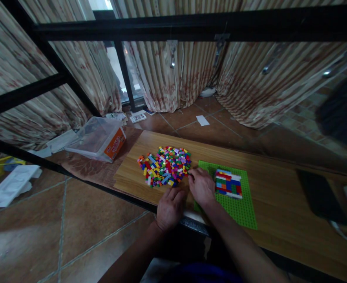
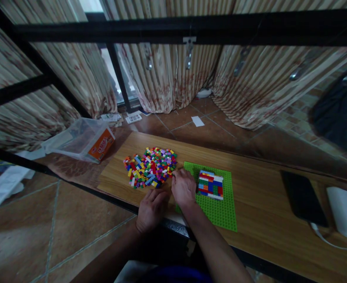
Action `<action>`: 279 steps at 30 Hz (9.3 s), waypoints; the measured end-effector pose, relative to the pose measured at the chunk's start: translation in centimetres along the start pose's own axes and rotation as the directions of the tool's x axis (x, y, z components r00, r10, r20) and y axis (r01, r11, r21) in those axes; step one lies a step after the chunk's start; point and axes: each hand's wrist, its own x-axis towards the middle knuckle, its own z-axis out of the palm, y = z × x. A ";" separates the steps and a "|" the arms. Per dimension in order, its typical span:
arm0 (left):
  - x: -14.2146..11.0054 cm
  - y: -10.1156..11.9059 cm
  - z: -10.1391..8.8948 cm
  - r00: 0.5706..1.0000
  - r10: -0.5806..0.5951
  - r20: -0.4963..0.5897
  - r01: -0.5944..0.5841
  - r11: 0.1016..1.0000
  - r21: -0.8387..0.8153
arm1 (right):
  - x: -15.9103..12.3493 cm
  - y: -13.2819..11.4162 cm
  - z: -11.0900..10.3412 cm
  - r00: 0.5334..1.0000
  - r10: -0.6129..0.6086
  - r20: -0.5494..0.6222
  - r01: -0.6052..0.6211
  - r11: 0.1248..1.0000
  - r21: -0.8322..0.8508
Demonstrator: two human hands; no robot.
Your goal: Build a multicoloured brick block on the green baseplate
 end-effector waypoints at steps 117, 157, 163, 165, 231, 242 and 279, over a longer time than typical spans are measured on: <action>-0.4 -0.3 0.4 1.000 0.006 -0.007 -0.006 1.000 0.019 | 8.3 12.1 -9.3 0.626 -0.440 0.644 0.129 0.873 0.470; -0.4 -0.2 0.3 1.000 0.008 -0.030 -0.008 1.000 0.005 | 7.8 8.6 -9.5 0.764 -0.214 0.609 0.193 0.976 0.101; -0.4 0.0 0.3 1.000 -0.009 -0.019 0.009 0.999 -0.039 | 7.5 4.6 -4.8 0.943 -0.087 0.321 0.067 0.995 0.073; -0.4 0.0 0.4 1.000 -0.013 -0.017 0.013 0.999 -0.032 | 7.9 3.4 -3.0 0.957 -0.044 0.286 0.025 0.997 0.071; 0.2 -0.1 0.1 0.997 0.068 -0.048 -0.064 0.995 0.075 | 2.0 16.4 -7.2 0.769 0.328 0.548 -0.635 0.484 0.602; -0.1 -0.2 0.1 0.999 0.048 -0.025 -0.046 0.998 0.052 | 0.5 16.3 -7.6 0.823 0.334 0.460 -0.564 0.382 0.732; -0.8 -0.1 0.7 1.000 0.002 0.009 -0.001 1.000 -0.003 | 10.7 3.4 -0.5 0.933 -0.179 0.314 0.176 0.984 0.037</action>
